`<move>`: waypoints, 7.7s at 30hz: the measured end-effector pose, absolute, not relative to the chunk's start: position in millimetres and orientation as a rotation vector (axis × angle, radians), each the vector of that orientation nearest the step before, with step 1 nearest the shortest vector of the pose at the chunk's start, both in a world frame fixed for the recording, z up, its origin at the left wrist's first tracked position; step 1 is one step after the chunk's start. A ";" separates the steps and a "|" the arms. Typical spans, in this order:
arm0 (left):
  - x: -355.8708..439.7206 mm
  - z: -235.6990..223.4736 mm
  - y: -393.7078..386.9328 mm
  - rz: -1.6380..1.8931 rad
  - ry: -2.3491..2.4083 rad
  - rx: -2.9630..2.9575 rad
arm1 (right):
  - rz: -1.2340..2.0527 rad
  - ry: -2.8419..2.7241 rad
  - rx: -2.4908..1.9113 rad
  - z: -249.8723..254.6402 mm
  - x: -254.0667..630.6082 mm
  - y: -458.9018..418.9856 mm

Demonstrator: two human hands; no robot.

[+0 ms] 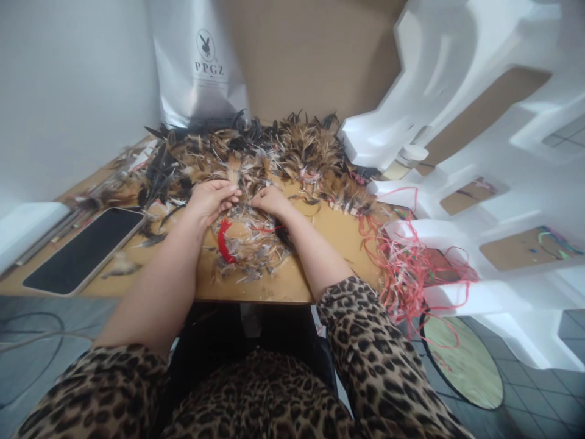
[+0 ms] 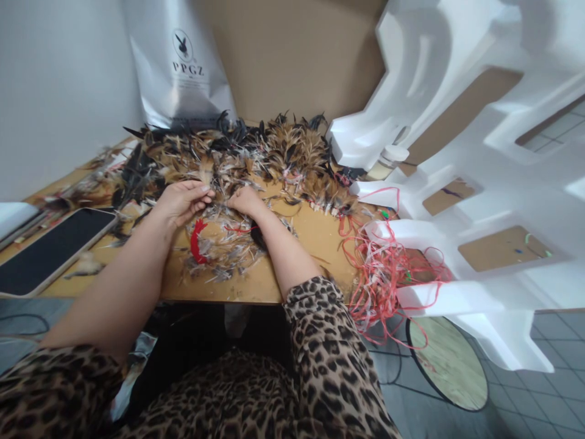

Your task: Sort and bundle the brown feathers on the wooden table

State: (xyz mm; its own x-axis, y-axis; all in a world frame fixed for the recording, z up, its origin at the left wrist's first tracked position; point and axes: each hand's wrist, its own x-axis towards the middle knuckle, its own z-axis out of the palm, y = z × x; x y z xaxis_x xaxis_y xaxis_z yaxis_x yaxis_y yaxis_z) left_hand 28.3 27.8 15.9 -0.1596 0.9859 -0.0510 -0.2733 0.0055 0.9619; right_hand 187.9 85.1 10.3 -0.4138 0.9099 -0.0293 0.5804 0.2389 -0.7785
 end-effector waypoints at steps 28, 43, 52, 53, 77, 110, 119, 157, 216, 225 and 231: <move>30.0 14.6 27.6 1.282 0.942 0.807 | 1.239 -1.473 -0.873 18.3 170.2 77.0; 34.5 15.4 27.4 1.310 1.031 0.788 | 1.264 -1.532 -0.862 18.1 166.8 71.0; 23.1 14.4 31.2 1.506 1.014 0.753 | 1.174 -1.745 -1.139 13.8 185.3 83.2; 22.4 14.0 31.6 1.518 1.013 0.742 | 1.178 -1.794 -1.196 13.9 187.4 83.2; 24.0 13.5 30.4 1.460 1.004 0.734 | 1.008 -2.058 -1.334 8.5 180.6 76.6; 25.9 16.3 27.8 1.356 1.007 0.831 | 0.779 -1.695 -1.197 20.5 190.6 91.2; 29.9 16.2 23.1 1.231 1.021 0.951 | 0.651 -1.707 -1.178 29.9 184.6 78.0; 29.4 19.9 25.6 1.301 0.942 0.735 | 1.273 -1.543 -0.900 26.3 170.0 67.8; 25.7 15.2 29.2 1.423 1.013 0.768 | 1.235 -1.511 -1.118 10.4 215.6 107.1; 25.9 15.1 29.8 1.432 1.038 0.740 | 0.709 -1.963 -1.134 10.2 219.4 110.1; 25.8 14.3 30.0 1.430 1.033 0.749 | 0.816 -2.349 -1.079 26.7 224.5 93.5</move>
State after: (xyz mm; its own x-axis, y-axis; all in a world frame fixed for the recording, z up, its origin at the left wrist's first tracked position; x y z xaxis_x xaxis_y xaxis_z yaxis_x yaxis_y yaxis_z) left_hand 25.8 30.0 14.3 -0.1344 0.9840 -0.1166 -0.4198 0.0501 0.9062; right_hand 224.5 93.5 26.7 -0.6062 0.7841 0.1333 0.5325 0.5247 -0.6642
